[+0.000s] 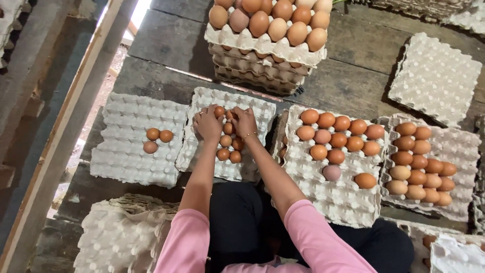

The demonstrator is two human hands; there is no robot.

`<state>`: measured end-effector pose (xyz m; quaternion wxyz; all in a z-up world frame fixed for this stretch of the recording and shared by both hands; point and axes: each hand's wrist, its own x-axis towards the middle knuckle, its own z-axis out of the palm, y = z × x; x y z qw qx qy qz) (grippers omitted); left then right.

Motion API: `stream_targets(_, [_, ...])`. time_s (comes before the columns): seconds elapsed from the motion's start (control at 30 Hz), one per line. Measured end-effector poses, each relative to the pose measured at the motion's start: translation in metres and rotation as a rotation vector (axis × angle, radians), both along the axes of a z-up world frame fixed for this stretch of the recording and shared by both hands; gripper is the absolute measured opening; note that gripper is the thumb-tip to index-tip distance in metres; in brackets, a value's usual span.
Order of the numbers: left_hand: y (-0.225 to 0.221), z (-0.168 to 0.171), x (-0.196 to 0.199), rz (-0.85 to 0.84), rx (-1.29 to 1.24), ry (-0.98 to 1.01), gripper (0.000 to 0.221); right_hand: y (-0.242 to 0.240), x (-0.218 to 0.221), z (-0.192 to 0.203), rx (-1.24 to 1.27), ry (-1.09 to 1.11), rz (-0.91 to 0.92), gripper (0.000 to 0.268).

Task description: Sorting and organizing eggs into cardboard trays

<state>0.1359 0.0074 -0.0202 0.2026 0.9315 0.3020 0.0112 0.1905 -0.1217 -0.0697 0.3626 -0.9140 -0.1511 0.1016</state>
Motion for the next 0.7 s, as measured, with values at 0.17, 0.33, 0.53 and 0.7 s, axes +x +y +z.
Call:
stream_targets(0.17, [0.001,0.002,0.007,-0.022,0.016,0.116,0.054,-0.008,-0.008,0.030,-0.146,0.141,0.067,0.048])
stream_targets(0.33, [-0.057,0.073,-0.009,-0.066,-0.048,0.049,0.059,-0.059,-0.037,0.122,0.038,0.165,-0.018,0.051])
stream_targets(0.53, [-0.146,0.100,0.009,-0.388,-0.279,-0.272,0.046,-0.171,-0.055,0.205,0.036,-0.252,-0.209,0.017])
stream_targets(0.7, [-0.201,0.124,0.033,-0.637,-0.273,-0.196,0.048,-0.251,-0.007,0.199,-0.522,-0.176,-0.204,0.046])
